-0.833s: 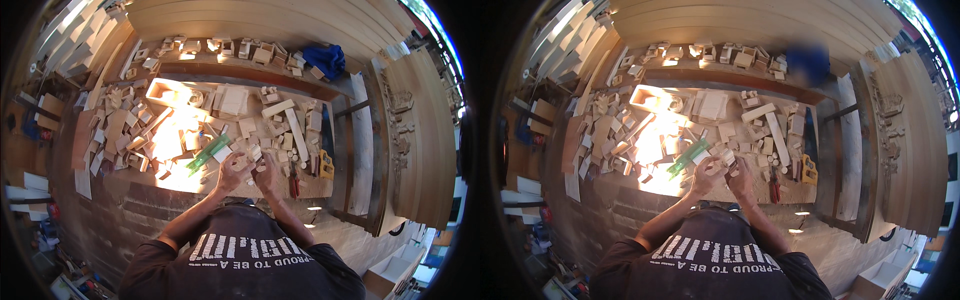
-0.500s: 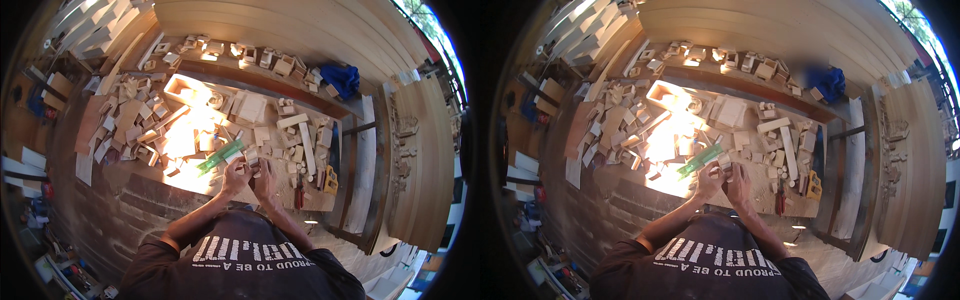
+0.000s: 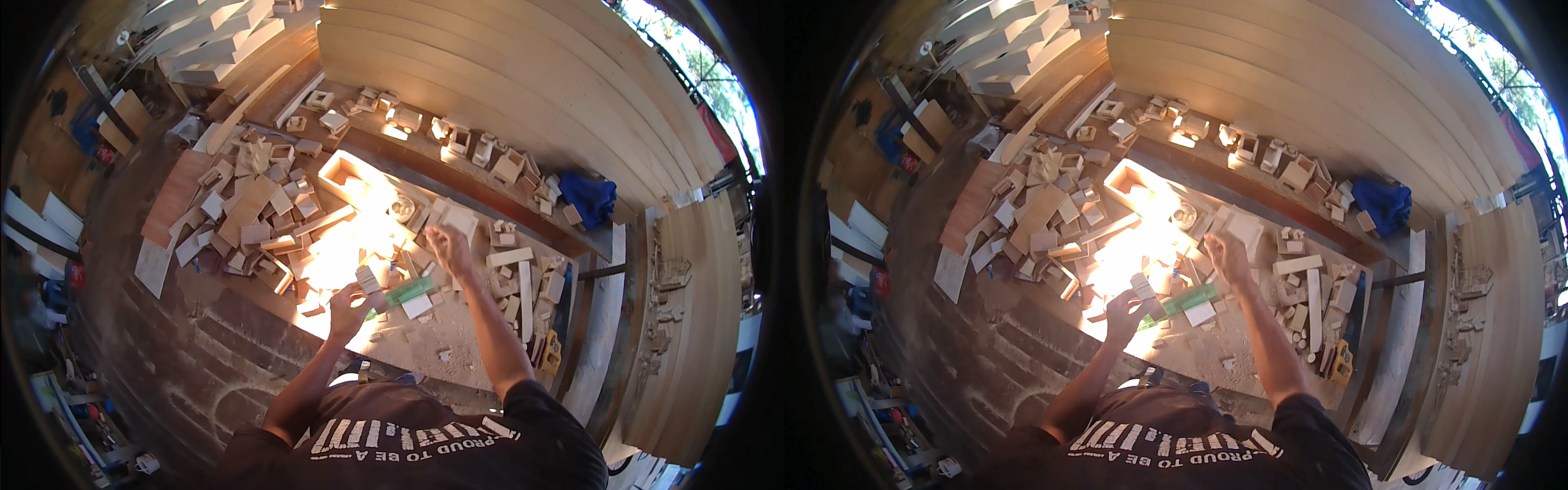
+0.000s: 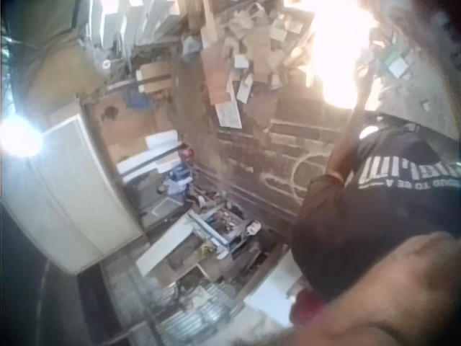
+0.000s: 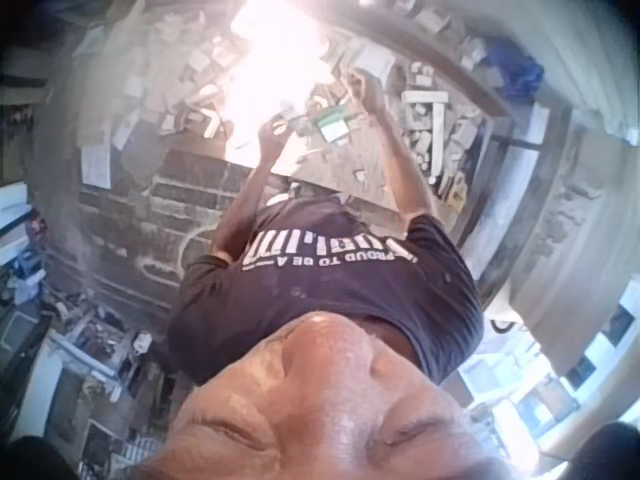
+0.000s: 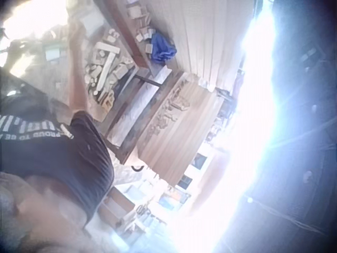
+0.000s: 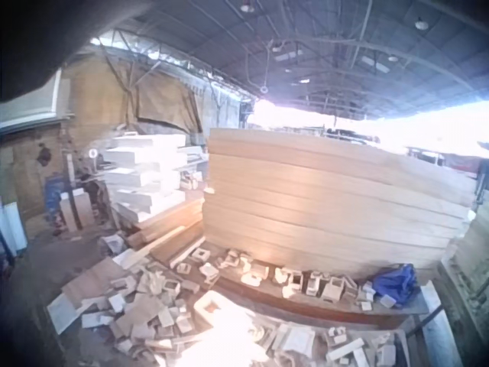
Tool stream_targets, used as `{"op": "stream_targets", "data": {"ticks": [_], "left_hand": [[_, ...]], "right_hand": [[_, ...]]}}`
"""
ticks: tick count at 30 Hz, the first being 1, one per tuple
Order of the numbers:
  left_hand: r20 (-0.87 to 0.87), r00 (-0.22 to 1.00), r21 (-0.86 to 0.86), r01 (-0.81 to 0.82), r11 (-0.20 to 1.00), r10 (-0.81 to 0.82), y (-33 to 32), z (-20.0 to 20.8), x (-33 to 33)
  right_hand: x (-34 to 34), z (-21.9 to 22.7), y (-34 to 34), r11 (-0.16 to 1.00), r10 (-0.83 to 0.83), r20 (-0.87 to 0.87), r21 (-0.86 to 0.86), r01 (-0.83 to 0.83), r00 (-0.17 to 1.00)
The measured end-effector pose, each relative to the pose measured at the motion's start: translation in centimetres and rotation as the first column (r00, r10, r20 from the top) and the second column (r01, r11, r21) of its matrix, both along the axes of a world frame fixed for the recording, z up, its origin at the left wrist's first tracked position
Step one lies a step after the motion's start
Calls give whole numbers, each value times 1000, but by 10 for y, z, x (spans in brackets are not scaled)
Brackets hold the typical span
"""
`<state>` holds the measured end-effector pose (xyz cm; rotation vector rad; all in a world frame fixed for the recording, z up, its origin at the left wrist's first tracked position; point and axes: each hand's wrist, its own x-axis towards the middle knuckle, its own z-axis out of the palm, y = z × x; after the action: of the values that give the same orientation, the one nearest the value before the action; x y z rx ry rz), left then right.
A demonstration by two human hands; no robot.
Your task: The person picks up several small wooden blocks and fits them together by hand on a workbench covered in wood scraps.
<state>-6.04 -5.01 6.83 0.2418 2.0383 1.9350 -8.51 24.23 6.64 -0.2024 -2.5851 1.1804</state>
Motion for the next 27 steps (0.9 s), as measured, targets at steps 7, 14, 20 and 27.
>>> {"op": "stream_targets", "data": {"ticks": [7, 14, 20, 27], "left_hand": [[396, 907, 539, -100, 836, -147, -32, -10, -30], [466, 779, 796, -162, 584, -420, -51, -21, -55], [487, 796, 773, -200, 602, -361, -42, -7, -67], [433, 821, 767, -119, 630, -372, -37, -3, -75]], "right_hand": [[-133, -18, 25, 843, 137, 388, 437, -313, 911], [-165, -22, 8, 626, 52, 601, 602, -495, 797], [-165, -48, 11, 647, 29, 480, 659, -382, 877], [-162, -49, 4, 671, 84, 327, 679, -296, 941]]}}
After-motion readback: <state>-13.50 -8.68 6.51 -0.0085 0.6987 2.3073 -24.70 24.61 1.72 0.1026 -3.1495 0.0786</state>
